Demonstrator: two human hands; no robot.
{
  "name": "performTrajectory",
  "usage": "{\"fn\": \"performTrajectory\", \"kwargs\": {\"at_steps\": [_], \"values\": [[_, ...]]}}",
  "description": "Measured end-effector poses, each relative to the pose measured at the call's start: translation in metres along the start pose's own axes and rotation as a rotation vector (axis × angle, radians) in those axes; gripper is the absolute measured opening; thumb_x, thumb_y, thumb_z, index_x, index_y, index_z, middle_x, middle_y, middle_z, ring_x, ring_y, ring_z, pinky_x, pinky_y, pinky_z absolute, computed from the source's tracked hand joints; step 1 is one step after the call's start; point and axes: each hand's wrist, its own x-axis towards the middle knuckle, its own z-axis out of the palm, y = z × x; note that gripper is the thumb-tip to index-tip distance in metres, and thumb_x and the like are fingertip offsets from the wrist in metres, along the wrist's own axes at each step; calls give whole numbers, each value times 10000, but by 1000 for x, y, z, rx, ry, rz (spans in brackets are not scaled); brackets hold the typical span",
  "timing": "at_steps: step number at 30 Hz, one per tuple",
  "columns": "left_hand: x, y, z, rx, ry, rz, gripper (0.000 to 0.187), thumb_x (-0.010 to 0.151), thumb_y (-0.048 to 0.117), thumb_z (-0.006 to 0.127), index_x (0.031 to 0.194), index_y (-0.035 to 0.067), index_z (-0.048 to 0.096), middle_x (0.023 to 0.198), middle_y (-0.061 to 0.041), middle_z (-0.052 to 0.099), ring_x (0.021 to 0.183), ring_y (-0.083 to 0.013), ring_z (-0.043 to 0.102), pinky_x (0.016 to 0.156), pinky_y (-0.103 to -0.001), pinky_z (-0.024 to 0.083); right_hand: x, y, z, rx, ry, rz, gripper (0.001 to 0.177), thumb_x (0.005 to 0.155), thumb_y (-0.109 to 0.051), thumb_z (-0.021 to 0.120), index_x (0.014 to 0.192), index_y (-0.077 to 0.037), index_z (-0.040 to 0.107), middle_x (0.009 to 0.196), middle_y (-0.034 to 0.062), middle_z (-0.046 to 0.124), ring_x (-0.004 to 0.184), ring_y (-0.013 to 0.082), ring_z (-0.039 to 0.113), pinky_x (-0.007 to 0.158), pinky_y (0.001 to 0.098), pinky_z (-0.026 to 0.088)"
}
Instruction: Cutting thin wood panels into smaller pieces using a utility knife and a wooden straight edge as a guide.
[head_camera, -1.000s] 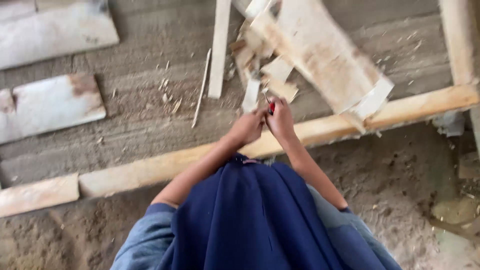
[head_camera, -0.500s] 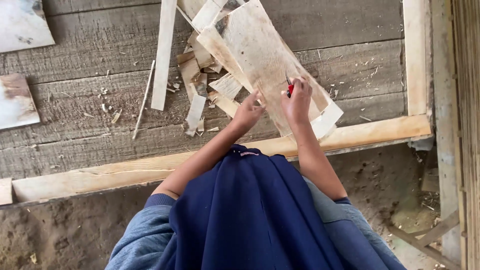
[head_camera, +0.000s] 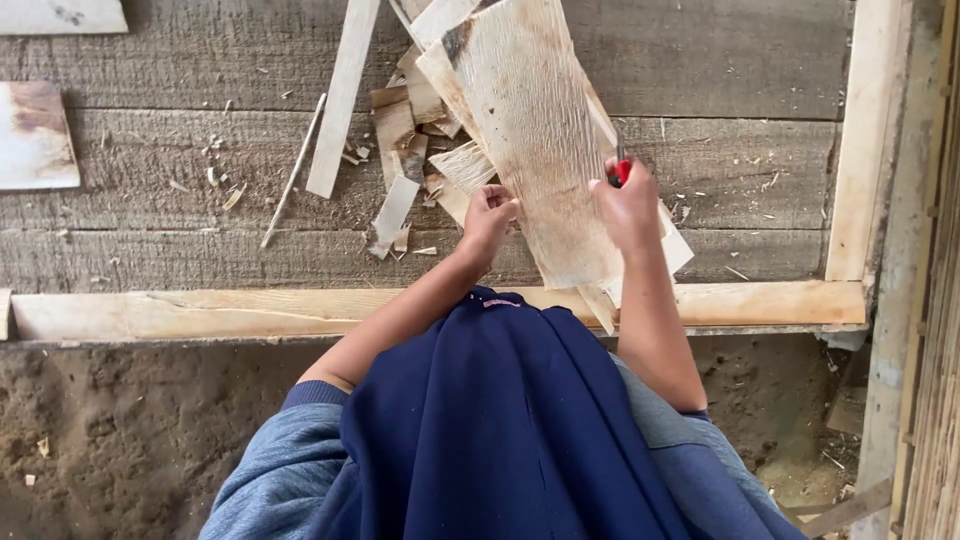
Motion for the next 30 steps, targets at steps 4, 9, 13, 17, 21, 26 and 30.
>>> {"fn": "performTrajectory", "kwargs": {"at_steps": [4,9,13,17,21,26,30], "values": [[-7,8,-27,-151,54,48,384,837,244,760,1119,88,552,956,-19,537,829,-138,597,676,-305,556,-23,-43,-10,62,-61,-105,318,763,-248,809,1058,-187,709,954,65,710,946,232,708,854,363,546],[-57,64,-92,-355,-60,194,242,958,271,710,1160,169,623,1011,68,642,901,-54,627,704,-222,552,-61,-103,25,156,-143,-202,302,791,-206,797,1080,-172,714,917,13,713,863,116,682,796,299,566],[-58,61,-173,-463,-59,265,275,982,298,699,1233,203,638,1064,54,704,930,-63,651,740,-241,559,-92,-146,75,275,-142,-264,300,859,-140,760,1148,-123,680,1011,58,735,944,146,695,880,339,568],[-36,50,-263,-621,142,250,225,996,286,676,1214,265,627,1054,32,722,891,-138,699,762,-337,519,-106,-149,129,364,74,-329,214,873,-123,779,1064,-127,681,951,38,720,898,132,684,793,312,587],[1,17,-350,-853,252,202,205,1001,208,658,1184,254,579,1053,-12,713,882,-214,696,769,-379,526,-144,-169,181,633,-19,-108,261,888,-150,780,1107,-131,638,1071,36,681,939,140,687,771,293,621],[-36,34,-389,-897,224,183,262,993,204,684,1221,270,575,1086,4,674,919,-212,670,811,-418,526,-204,-201,245,794,-200,0,435,863,-74,757,1252,-67,562,1010,60,683,833,178,725,665,332,657],[-70,54,-412,-806,151,252,362,979,178,702,1305,214,547,1166,-1,627,990,-177,632,869,-439,516,-183,-163,307,849,-54,-43,443,749,83,771,1126,-82,609,897,31,587,762,162,652,637,345,590]]}}
